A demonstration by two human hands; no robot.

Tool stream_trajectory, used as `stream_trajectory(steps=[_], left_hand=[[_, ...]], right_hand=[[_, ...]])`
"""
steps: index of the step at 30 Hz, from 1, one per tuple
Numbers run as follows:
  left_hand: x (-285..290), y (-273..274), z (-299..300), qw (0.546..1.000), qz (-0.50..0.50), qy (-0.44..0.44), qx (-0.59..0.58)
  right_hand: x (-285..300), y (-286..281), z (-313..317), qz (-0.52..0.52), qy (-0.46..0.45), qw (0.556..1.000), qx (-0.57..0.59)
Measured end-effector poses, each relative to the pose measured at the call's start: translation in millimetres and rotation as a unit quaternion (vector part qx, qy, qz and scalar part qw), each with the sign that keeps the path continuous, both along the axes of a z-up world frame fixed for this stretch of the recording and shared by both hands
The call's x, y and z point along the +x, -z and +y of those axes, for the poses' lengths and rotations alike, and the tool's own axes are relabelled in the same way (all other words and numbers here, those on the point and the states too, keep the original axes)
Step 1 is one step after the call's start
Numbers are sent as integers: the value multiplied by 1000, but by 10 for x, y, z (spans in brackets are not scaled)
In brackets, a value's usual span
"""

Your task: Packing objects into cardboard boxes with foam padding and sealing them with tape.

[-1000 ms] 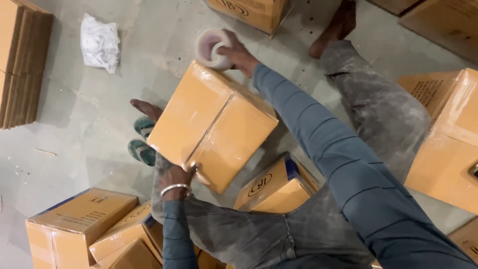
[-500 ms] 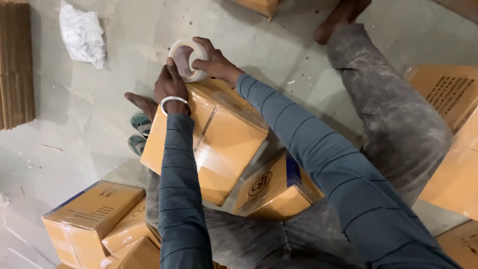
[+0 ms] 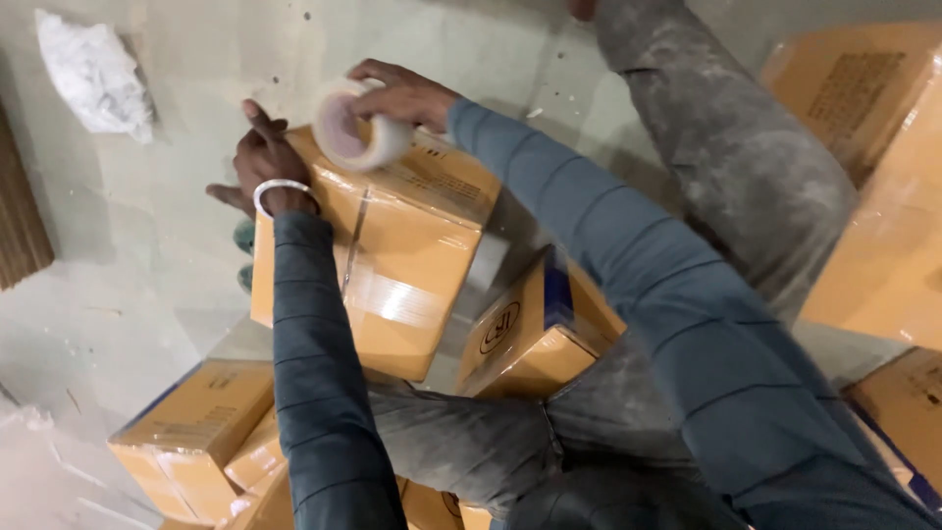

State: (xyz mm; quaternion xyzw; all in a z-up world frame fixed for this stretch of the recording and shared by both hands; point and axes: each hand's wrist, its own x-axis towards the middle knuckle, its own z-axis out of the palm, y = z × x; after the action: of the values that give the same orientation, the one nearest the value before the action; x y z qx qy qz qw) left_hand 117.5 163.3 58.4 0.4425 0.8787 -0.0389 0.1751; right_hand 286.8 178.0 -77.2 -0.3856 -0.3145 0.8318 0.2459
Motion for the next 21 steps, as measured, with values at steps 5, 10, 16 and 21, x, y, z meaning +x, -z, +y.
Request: stream_trajectory(steps=[5,10,16,21], left_hand=[[-79,106,18,999,-16,-4,37],[-226,224,10,999,-32,-20,37],[-311,411,-13,994,-60,-11,91],[-266,412,-8,996,-51,-16,71]], right_hand=[[858,-289,-327,-87,-94,991,41],[1717,-530,-851,-143,-170,975,10],[1957,-562,-1484,-156,-228,958,80],[1927,-535,-1680,-68,-170,982,33]])
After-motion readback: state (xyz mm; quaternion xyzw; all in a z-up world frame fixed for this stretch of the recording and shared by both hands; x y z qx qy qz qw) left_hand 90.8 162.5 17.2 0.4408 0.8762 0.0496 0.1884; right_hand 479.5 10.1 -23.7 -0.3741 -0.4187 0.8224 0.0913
